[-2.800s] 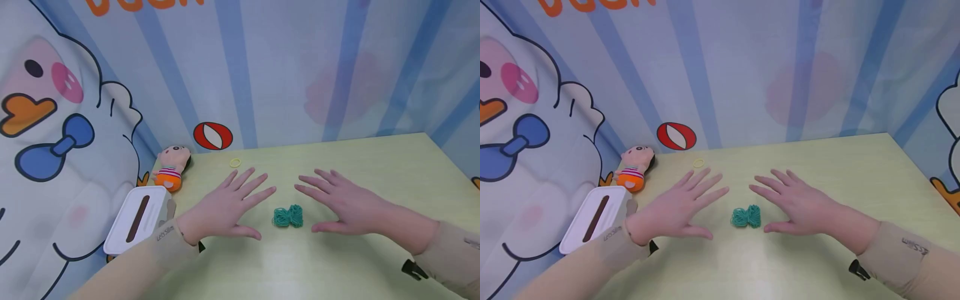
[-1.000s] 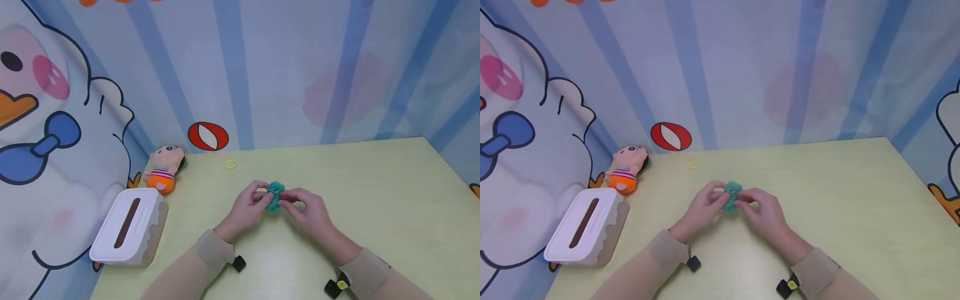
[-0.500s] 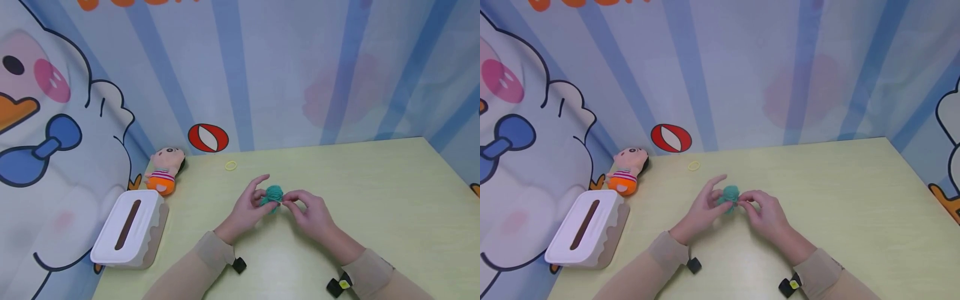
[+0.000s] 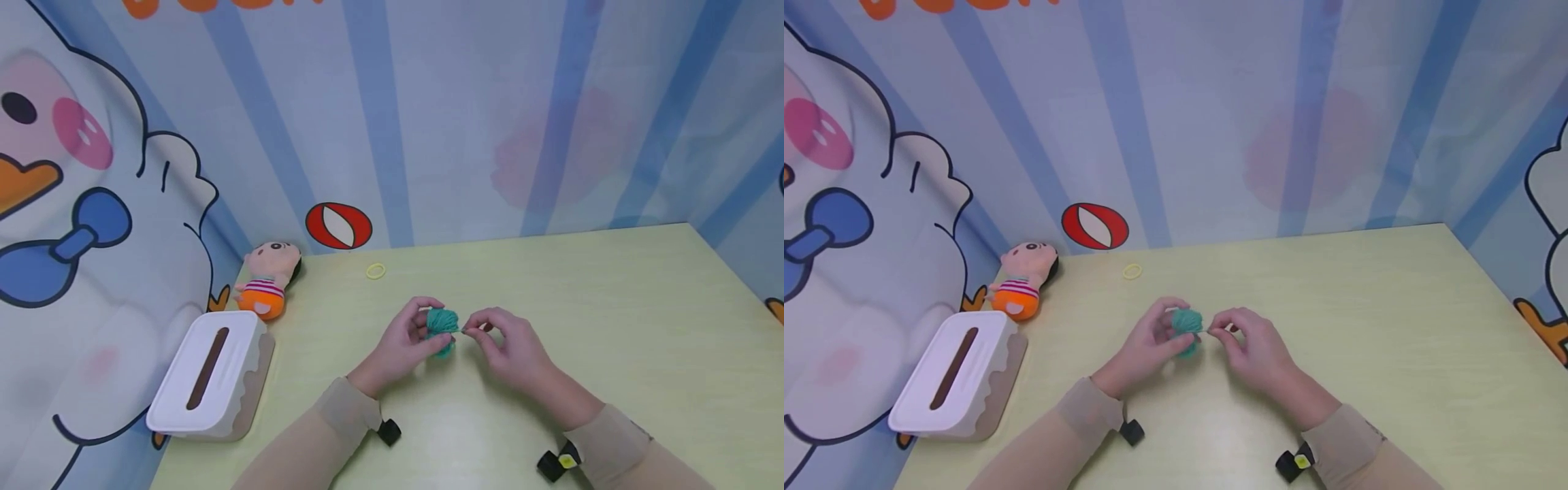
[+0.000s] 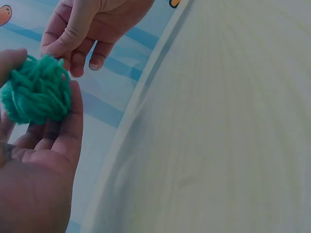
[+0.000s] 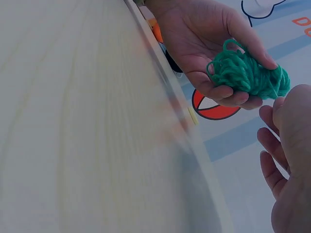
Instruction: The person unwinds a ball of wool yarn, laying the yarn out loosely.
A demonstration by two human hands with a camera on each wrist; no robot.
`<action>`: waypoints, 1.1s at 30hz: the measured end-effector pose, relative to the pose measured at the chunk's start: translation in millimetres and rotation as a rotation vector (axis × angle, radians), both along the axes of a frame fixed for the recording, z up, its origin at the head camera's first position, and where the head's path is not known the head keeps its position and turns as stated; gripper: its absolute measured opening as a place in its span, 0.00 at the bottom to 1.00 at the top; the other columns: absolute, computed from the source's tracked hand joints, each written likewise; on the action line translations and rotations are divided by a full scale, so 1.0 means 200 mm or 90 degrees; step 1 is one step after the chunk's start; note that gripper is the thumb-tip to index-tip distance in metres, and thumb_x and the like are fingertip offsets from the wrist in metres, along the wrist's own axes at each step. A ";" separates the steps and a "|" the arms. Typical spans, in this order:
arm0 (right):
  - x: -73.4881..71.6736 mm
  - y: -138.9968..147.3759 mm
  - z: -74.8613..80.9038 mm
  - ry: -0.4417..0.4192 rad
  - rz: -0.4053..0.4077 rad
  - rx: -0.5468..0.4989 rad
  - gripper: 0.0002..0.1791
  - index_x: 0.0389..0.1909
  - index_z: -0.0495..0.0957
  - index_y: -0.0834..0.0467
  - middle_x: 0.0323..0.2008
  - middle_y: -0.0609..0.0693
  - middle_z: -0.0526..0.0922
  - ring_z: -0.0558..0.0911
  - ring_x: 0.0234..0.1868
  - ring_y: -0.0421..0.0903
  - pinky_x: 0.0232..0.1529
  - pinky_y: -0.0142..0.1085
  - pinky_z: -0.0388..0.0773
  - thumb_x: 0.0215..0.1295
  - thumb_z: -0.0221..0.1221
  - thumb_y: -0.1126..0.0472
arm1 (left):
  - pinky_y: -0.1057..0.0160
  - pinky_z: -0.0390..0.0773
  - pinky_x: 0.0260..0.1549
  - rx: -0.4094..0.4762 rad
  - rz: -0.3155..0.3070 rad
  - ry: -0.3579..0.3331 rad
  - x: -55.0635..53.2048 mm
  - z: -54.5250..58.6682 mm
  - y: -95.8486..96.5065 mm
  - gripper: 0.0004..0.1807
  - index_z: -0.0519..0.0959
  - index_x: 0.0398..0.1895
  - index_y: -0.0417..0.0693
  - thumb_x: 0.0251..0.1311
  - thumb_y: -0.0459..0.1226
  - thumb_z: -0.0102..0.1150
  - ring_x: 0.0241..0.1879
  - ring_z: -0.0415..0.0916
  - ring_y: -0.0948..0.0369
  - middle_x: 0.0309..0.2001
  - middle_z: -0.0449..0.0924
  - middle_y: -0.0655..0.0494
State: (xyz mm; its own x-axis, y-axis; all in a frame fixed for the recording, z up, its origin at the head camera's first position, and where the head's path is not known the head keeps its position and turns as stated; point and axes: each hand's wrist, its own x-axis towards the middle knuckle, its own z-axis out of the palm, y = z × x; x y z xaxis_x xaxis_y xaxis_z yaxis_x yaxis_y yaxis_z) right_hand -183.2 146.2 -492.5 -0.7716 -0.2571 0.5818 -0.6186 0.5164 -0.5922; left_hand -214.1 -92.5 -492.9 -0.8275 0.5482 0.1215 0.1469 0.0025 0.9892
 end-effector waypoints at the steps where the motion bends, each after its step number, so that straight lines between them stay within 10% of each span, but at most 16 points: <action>1: 0.00 0.00 0.00 -0.001 -0.004 0.000 0.10 0.42 0.86 0.56 0.39 0.46 0.91 0.86 0.39 0.43 0.42 0.43 0.88 0.67 0.73 0.72 | 0.67 0.88 0.53 0.007 0.002 -0.005 0.00 0.00 0.00 0.33 0.64 0.78 0.45 0.76 0.29 0.65 0.50 0.88 0.64 0.59 0.83 0.36; 13: 0.01 0.03 0.03 -0.013 -0.016 0.029 0.10 0.42 0.86 0.55 0.38 0.45 0.91 0.84 0.38 0.42 0.41 0.42 0.87 0.66 0.73 0.71 | 0.64 0.87 0.59 -0.007 0.015 -0.029 0.01 0.02 -0.02 0.22 0.68 0.63 0.49 0.75 0.33 0.68 0.57 0.89 0.46 0.64 0.85 0.37; 20: 0.00 0.07 0.04 -0.005 -0.015 0.040 0.10 0.41 0.85 0.55 0.37 0.44 0.90 0.84 0.38 0.40 0.42 0.40 0.87 0.66 0.73 0.71 | 0.62 0.89 0.58 -0.006 0.006 -0.032 0.01 0.03 -0.02 0.40 0.64 0.84 0.61 0.74 0.30 0.68 0.52 0.90 0.57 0.59 0.83 0.30; 29: 0.00 0.12 0.06 -0.066 -0.034 0.059 0.07 0.42 0.85 0.55 0.37 0.45 0.90 0.84 0.39 0.41 0.45 0.41 0.87 0.70 0.72 0.68 | 0.64 0.87 0.57 -0.012 -0.002 -0.046 0.00 0.01 -0.03 0.24 0.68 0.60 0.48 0.72 0.31 0.72 0.50 0.88 0.57 0.60 0.84 0.35; 33: 0.01 0.15 0.07 -0.095 -0.052 0.063 0.07 0.42 0.85 0.54 0.37 0.45 0.90 0.83 0.38 0.39 0.44 0.38 0.85 0.71 0.71 0.68 | 0.64 0.87 0.58 -0.019 0.004 -0.048 0.00 0.01 -0.04 0.32 0.68 0.73 0.57 0.73 0.34 0.71 0.51 0.90 0.55 0.56 0.87 0.39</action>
